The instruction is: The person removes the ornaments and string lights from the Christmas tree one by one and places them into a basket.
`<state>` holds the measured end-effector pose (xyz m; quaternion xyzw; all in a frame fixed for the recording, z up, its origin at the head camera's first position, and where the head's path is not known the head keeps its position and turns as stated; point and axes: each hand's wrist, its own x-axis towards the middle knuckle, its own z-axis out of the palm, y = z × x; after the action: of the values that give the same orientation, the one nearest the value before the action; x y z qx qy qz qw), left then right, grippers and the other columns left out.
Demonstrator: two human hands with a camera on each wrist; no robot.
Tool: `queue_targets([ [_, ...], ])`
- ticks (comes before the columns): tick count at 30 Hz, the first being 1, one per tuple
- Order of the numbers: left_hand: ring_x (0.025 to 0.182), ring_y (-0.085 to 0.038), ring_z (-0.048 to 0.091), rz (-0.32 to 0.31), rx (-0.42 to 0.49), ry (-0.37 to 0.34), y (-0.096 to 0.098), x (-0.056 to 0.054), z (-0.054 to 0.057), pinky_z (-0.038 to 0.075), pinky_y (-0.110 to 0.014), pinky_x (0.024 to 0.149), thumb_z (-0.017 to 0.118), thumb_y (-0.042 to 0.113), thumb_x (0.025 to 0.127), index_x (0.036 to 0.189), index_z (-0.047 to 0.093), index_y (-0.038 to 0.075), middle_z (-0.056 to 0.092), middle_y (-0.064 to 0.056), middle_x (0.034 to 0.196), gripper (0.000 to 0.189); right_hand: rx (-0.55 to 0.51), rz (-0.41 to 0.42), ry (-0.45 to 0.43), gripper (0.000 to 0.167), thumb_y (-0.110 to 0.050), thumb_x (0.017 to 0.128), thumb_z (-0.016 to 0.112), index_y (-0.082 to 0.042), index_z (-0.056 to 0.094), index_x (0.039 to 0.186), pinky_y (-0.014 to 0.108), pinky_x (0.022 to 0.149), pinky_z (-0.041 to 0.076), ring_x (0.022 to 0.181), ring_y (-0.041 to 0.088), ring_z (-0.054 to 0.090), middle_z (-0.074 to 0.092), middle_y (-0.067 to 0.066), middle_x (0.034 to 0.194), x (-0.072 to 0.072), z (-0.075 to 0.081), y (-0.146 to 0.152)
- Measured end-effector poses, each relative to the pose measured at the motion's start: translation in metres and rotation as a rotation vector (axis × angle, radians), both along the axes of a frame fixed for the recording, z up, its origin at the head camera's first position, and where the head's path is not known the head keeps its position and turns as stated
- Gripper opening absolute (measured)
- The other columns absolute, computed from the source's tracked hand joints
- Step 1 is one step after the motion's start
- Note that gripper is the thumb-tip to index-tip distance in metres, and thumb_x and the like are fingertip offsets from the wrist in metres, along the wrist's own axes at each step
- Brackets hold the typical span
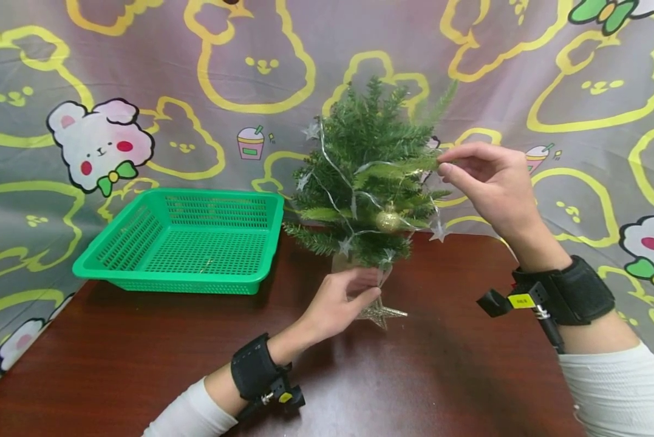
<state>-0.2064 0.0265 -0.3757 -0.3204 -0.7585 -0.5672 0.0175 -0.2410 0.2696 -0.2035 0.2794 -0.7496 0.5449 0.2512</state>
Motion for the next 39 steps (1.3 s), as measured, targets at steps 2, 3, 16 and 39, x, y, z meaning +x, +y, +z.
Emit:
queue_targets([
  [2,0.109,-0.024,0.07,-0.015,0.005,0.003,0.0026,-0.0006,-0.0006,0.053,-0.025,0.095,0.064,0.015,0.096,0.127,0.063,0.004,0.071,-0.012,0.122,0.033,0.009,-0.005,0.002,0.014,0.002,0.088,0.069,0.007,0.071,0.101,0.015,0.074,0.055,0.079,0.007,0.071,0.073,0.0,0.091,0.0003,0.0,0.0005],
  [3,0.108,-0.024,0.07,-0.023,0.006,0.004,0.0039,-0.0012,-0.0013,0.054,-0.025,0.094,0.064,0.014,0.096,0.127,0.063,0.003,0.071,-0.012,0.122,0.033,0.009,-0.005,0.003,0.014,0.002,0.088,0.068,0.007,0.071,0.101,0.015,0.074,0.055,0.079,0.007,0.071,0.073,-0.001,0.091,0.0004,0.0,0.0007],
  [16,0.095,-0.023,0.074,-0.025,0.048,-0.01,0.0088,-0.0043,-0.0037,0.056,-0.021,0.086,0.066,0.005,0.092,0.114,0.068,0.001,0.075,-0.012,0.105,0.023,-0.015,0.014,-0.006,0.013,0.003,0.088,0.068,0.008,0.071,0.1,0.016,0.073,0.055,0.078,0.009,0.071,0.073,0.001,0.09,0.0003,-0.001,0.0002],
  [39,0.084,-0.015,0.073,0.081,0.108,-0.058,0.0085,-0.0006,-0.0017,0.057,-0.023,0.079,0.073,0.013,0.089,0.101,0.071,0.007,0.077,-0.008,0.097,0.014,0.038,-0.031,0.021,0.015,0.003,0.087,0.069,0.008,0.071,0.101,0.015,0.074,0.055,0.078,0.008,0.07,0.072,-0.002,0.091,-0.0006,-0.0017,0.0024],
])
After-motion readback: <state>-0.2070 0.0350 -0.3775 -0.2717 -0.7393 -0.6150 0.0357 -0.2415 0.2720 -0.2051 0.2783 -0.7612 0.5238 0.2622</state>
